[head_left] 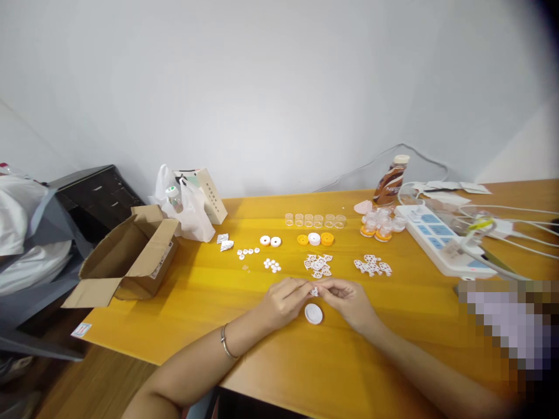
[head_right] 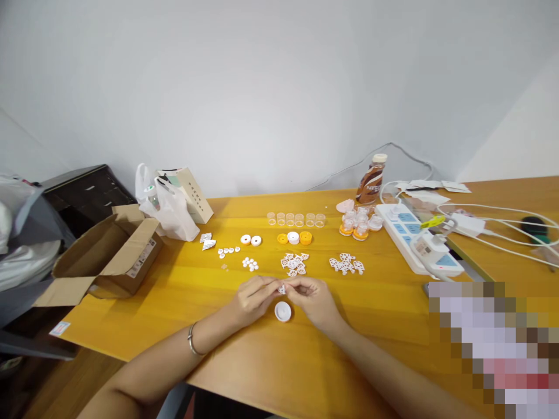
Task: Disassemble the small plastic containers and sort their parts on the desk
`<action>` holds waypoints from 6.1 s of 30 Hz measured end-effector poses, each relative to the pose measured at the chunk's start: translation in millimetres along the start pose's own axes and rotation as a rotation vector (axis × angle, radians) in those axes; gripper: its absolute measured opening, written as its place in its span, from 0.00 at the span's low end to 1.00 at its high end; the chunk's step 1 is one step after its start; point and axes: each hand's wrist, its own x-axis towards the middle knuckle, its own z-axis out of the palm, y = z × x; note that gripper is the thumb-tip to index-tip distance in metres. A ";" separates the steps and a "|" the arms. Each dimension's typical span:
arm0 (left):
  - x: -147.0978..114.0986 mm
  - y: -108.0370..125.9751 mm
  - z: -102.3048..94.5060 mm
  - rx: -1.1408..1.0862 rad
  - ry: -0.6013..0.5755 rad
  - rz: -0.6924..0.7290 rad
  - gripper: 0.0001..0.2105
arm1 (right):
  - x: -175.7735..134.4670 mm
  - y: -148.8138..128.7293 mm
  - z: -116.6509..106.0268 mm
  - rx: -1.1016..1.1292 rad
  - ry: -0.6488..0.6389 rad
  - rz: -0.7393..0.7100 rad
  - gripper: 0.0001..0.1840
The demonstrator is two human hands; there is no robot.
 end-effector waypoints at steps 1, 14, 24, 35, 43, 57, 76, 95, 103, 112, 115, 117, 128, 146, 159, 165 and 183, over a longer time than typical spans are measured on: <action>-0.1 0.1 0.1 -0.001 0.001 -0.002 0.14 | 0.2 -0.2 0.1 0.002 0.001 0.002 0.15; 6.9 3.2 -1.3 -0.202 0.082 -0.101 0.11 | 1.9 1.3 -2.9 0.022 0.021 0.061 0.17; 13.4 2.4 2.5 -0.738 0.160 -0.468 0.11 | 2.2 3.9 -2.2 0.029 0.044 -0.035 0.18; 12.4 8.3 -6.6 -0.304 0.055 -0.106 0.11 | 4.1 0.5 1.7 0.115 -0.051 0.079 0.17; 13.9 0.5 -12.7 -0.258 0.289 -0.206 0.05 | 14.5 4.8 -16.5 0.011 0.259 0.004 0.19; 14.0 -3.2 -4.2 -0.521 0.209 -0.405 0.16 | 30.1 27.1 -30.8 -0.487 0.206 -0.240 0.16; 15.4 11.1 4.9 -1.184 0.084 -0.682 0.19 | 3.4 -3.2 -8.9 -0.386 -0.022 -0.355 0.10; 20.6 11.3 0.3 -1.066 0.096 -0.800 0.16 | -9.8 -10.1 6.0 -0.363 0.001 -0.298 0.09; 21.1 16.2 1.9 -0.995 0.104 -0.801 0.17 | -7.5 -4.6 5.0 -0.284 -0.038 -0.239 0.09; 22.2 21.7 4.4 -0.935 0.172 -0.825 0.16 | -8.2 -4.7 8.4 -0.320 -0.023 -0.231 0.07; 21.3 20.6 5.2 -0.886 0.202 -0.819 0.14 | -8.7 -1.9 7.9 -0.381 0.000 -0.266 0.07; 20.5 19.6 5.4 -0.870 0.209 -0.827 0.14 | -9.1 0.1 7.4 -0.420 0.013 -0.288 0.07; 22.0 23.9 4.5 -0.868 0.211 -0.841 0.13 | -8.2 0.4 8.2 -0.423 -0.030 -0.316 0.06; 21.8 17.4 6.9 -1.153 0.299 -0.974 0.13 | -3.7 7.8 6.8 -0.292 0.001 -0.221 0.12; 19.8 17.1 7.5 -1.237 0.328 -1.046 0.14 | -2.6 9.5 8.1 -0.358 0.008 -0.238 0.08; 19.5 17.7 10.8 -1.179 0.359 -0.986 0.13 | -1.2 6.7 9.1 -0.221 -0.031 -0.133 0.11; 20.7 17.3 2.9 -0.917 0.247 -0.780 0.13 | 2.6 3.4 6.7 -0.074 0.008 -0.050 0.17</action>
